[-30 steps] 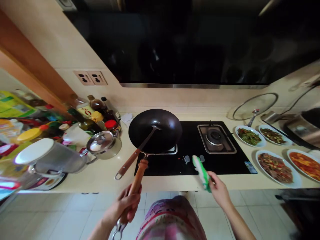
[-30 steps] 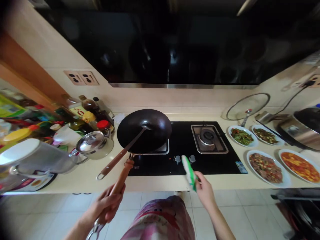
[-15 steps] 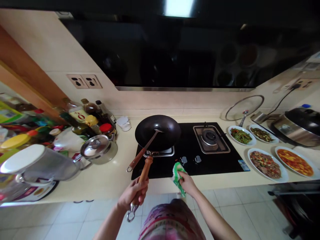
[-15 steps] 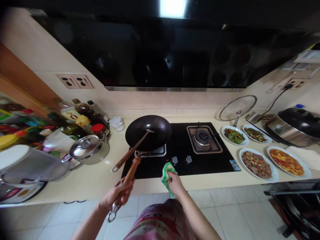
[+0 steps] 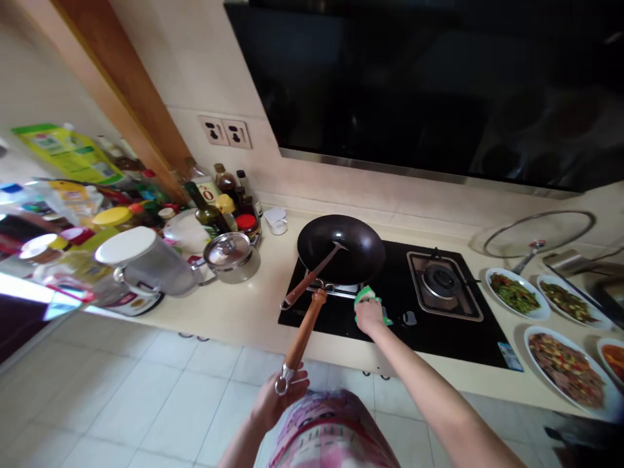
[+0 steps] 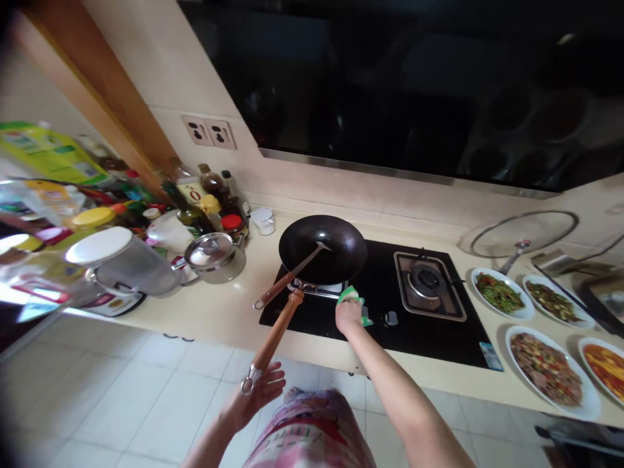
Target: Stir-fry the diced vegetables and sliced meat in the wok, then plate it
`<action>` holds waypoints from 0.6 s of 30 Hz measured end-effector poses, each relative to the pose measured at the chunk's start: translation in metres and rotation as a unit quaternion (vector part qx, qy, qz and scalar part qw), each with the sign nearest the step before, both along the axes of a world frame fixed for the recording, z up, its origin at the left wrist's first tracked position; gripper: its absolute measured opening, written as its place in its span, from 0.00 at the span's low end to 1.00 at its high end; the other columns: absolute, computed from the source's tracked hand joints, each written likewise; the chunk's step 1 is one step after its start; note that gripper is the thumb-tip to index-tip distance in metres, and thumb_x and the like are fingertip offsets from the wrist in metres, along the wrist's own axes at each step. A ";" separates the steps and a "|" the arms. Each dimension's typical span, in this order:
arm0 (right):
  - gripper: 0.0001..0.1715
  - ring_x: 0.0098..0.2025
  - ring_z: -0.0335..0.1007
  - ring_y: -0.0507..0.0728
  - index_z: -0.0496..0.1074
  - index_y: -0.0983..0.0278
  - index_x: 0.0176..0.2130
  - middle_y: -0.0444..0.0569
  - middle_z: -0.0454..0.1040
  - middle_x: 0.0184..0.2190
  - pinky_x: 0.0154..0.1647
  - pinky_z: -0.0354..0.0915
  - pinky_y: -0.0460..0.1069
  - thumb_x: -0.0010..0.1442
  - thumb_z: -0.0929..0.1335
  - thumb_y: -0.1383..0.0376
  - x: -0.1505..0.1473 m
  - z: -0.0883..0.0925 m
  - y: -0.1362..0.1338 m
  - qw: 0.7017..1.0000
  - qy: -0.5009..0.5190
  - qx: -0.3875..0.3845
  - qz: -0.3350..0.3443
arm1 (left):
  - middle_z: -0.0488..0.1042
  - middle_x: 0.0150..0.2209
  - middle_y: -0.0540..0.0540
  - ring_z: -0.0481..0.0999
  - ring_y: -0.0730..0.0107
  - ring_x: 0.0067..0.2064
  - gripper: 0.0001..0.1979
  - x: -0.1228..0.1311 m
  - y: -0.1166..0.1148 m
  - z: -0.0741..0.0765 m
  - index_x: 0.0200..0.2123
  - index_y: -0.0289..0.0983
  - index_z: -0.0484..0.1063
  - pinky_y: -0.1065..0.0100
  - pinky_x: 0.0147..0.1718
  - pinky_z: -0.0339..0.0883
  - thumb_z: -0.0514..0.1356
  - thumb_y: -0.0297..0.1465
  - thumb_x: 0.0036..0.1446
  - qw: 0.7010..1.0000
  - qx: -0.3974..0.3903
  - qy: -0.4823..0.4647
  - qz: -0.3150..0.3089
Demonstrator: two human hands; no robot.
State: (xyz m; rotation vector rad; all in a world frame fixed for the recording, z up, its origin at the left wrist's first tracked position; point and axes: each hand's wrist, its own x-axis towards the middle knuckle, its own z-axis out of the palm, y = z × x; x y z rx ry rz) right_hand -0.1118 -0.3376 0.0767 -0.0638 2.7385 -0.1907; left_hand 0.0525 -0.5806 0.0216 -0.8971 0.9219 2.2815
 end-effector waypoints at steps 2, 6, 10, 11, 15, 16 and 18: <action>0.09 0.50 0.67 0.65 0.74 0.70 0.38 0.60 0.75 0.41 0.51 0.58 0.59 0.55 0.68 0.71 0.019 -0.004 -0.016 0.999 0.001 -0.019 0.034 | 0.80 0.33 0.39 0.80 0.57 0.37 0.12 0.006 0.015 -0.034 0.37 0.32 0.73 0.64 0.38 0.71 0.64 0.34 0.51 0.999 0.025 -0.031 0.012; 0.21 0.50 0.69 0.58 0.73 0.60 0.48 0.52 0.76 0.46 0.51 0.60 0.51 0.57 0.62 0.72 0.045 -0.001 -0.014 0.992 0.007 -0.096 0.083 | 0.79 0.28 0.38 0.80 0.58 0.35 0.08 -0.010 0.052 -0.076 0.33 0.32 0.72 0.64 0.37 0.71 0.56 0.31 0.57 0.995 0.053 -0.067 0.046; 0.31 0.51 0.68 0.54 0.62 0.57 0.59 0.46 0.70 0.55 0.50 0.63 0.47 0.59 0.55 0.72 0.061 -0.004 0.042 0.987 0.033 -0.149 0.040 | 0.79 0.28 0.34 0.80 0.55 0.34 0.11 -0.022 0.065 -0.094 0.36 0.28 0.70 0.61 0.38 0.71 0.53 0.30 0.57 0.990 0.094 -0.087 0.061; 0.31 0.50 0.69 0.55 0.62 0.57 0.60 0.46 0.70 0.54 0.48 0.64 0.47 0.59 0.56 0.71 0.064 -0.009 0.058 0.985 0.051 -0.164 0.007 | 0.79 0.28 0.33 0.80 0.54 0.34 0.12 -0.022 0.064 -0.098 0.37 0.27 0.70 0.60 0.39 0.71 0.53 0.30 0.58 0.989 0.104 -0.088 0.061; 0.33 0.47 0.68 0.61 0.60 0.60 0.61 0.53 0.68 0.52 0.45 0.66 0.51 0.56 0.58 0.69 0.081 -0.040 0.079 0.987 0.117 -0.086 -0.075 | 0.79 0.30 0.31 0.80 0.53 0.38 0.13 -0.015 0.054 -0.109 0.37 0.26 0.70 0.58 0.44 0.69 0.52 0.31 0.58 0.986 0.135 -0.069 0.063; 0.33 0.47 0.67 0.62 0.61 0.62 0.61 0.55 0.67 0.52 0.46 0.65 0.52 0.56 0.59 0.70 0.084 -0.046 0.071 0.988 0.125 -0.058 -0.069 | 0.79 0.30 0.31 0.80 0.53 0.38 0.12 -0.014 0.050 -0.111 0.37 0.26 0.70 0.57 0.45 0.68 0.52 0.30 0.58 0.986 0.140 -0.060 0.063; 0.32 0.47 0.65 0.62 0.64 0.62 0.59 0.55 0.64 0.53 0.49 0.64 0.52 0.54 0.60 0.72 0.090 -0.055 0.044 0.990 0.131 -0.036 -0.025 | 0.79 0.31 0.32 0.80 0.53 0.39 0.10 -0.014 0.041 -0.111 0.35 0.27 0.71 0.57 0.46 0.67 0.53 0.29 0.57 0.986 0.149 -0.043 0.058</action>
